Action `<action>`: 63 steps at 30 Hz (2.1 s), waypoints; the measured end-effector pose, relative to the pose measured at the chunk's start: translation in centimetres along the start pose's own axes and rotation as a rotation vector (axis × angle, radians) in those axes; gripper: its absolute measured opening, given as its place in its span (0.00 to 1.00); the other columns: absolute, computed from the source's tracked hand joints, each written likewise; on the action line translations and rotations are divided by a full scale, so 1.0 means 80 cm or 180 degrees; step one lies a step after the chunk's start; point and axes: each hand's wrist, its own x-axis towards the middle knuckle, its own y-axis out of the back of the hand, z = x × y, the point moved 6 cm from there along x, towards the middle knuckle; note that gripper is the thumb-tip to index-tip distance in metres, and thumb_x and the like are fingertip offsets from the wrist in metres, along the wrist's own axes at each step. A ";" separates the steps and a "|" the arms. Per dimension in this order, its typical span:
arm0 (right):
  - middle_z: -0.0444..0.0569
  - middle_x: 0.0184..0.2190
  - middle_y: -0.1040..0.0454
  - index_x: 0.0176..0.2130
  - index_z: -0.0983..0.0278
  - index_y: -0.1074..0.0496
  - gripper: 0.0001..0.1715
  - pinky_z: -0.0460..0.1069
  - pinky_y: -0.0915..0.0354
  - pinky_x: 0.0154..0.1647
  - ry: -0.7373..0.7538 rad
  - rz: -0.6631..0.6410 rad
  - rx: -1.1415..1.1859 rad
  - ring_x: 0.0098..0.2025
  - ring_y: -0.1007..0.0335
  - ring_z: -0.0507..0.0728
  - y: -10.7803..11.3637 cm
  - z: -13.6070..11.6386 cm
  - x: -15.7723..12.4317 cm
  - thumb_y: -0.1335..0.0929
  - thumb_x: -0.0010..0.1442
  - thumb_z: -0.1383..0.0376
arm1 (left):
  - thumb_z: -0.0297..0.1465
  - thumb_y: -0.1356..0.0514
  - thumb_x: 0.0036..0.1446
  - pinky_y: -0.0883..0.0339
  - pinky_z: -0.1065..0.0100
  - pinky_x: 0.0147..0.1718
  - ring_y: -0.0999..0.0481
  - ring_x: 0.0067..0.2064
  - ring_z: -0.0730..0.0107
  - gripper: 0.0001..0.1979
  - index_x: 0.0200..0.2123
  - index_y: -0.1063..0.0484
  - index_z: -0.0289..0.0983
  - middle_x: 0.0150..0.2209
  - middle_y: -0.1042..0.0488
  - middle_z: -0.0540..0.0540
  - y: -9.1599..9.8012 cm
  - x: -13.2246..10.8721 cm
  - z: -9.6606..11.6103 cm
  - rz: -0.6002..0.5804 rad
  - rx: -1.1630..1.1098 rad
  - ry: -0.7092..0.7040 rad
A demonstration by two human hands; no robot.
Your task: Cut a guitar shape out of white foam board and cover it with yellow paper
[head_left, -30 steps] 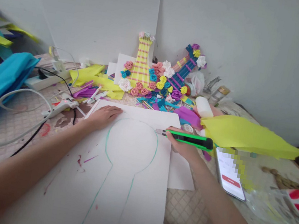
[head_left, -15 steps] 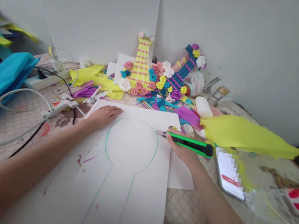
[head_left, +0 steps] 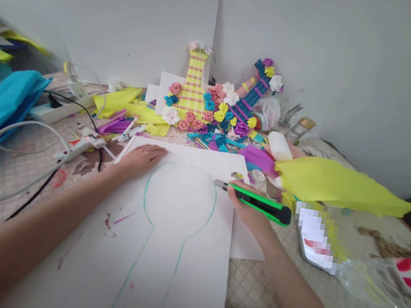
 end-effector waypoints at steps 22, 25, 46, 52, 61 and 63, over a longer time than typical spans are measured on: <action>0.46 0.22 0.25 0.30 0.64 0.27 0.10 0.44 0.32 0.27 -0.0224 0.0133 -0.0079 0.25 0.28 0.52 0.003 -0.023 -0.021 0.35 0.57 0.62 | 0.39 0.62 0.63 0.47 0.61 0.59 0.37 0.58 0.64 0.25 0.54 0.33 0.39 0.56 0.33 0.47 -0.004 0.000 -0.004 0.0010 0.0035 -0.0024; 0.44 0.21 0.27 0.30 0.64 0.27 0.10 0.44 0.33 0.26 -0.0268 0.0137 -0.0130 0.23 0.30 0.51 0.004 -0.026 -0.023 0.36 0.57 0.62 | 0.39 0.62 0.64 0.47 0.61 0.59 0.37 0.58 0.64 0.25 0.54 0.34 0.39 0.57 0.34 0.47 -0.004 0.000 -0.004 0.0015 0.0036 -0.0007; 0.48 0.25 0.24 0.30 0.64 0.26 0.10 0.47 0.31 0.28 -0.0685 0.0277 -0.0001 0.29 0.27 0.55 0.008 -0.039 -0.044 0.35 0.57 0.63 | 0.39 0.62 0.63 0.48 0.60 0.59 0.37 0.57 0.63 0.25 0.54 0.33 0.39 0.56 0.33 0.47 -0.005 0.001 -0.006 0.0049 -0.0010 -0.0032; 0.47 0.22 0.26 0.27 0.64 0.27 0.10 0.46 0.32 0.28 -0.0613 0.0307 -0.0028 0.26 0.28 0.54 0.012 -0.048 -0.042 0.35 0.56 0.64 | 0.39 0.62 0.63 0.48 0.60 0.59 0.37 0.57 0.63 0.25 0.54 0.33 0.39 0.56 0.33 0.47 -0.004 0.000 -0.006 0.0062 -0.0011 -0.0043; 0.45 0.20 0.28 0.28 0.66 0.28 0.09 0.45 0.33 0.25 -0.0672 0.0510 0.0189 0.22 0.32 0.52 0.010 -0.055 -0.051 0.35 0.56 0.64 | 0.39 0.61 0.63 0.48 0.61 0.59 0.37 0.58 0.63 0.25 0.54 0.33 0.39 0.57 0.33 0.48 -0.003 0.000 -0.005 0.0051 -0.0011 -0.0055; 0.45 0.20 0.29 0.27 0.65 0.29 0.10 0.46 0.33 0.25 -0.0655 0.0508 0.0169 0.21 0.34 0.51 0.009 -0.058 -0.053 0.35 0.56 0.63 | 0.38 0.61 0.63 0.48 0.61 0.59 0.37 0.58 0.64 0.24 0.54 0.33 0.40 0.57 0.33 0.48 -0.003 0.000 -0.005 0.0053 0.0000 -0.0047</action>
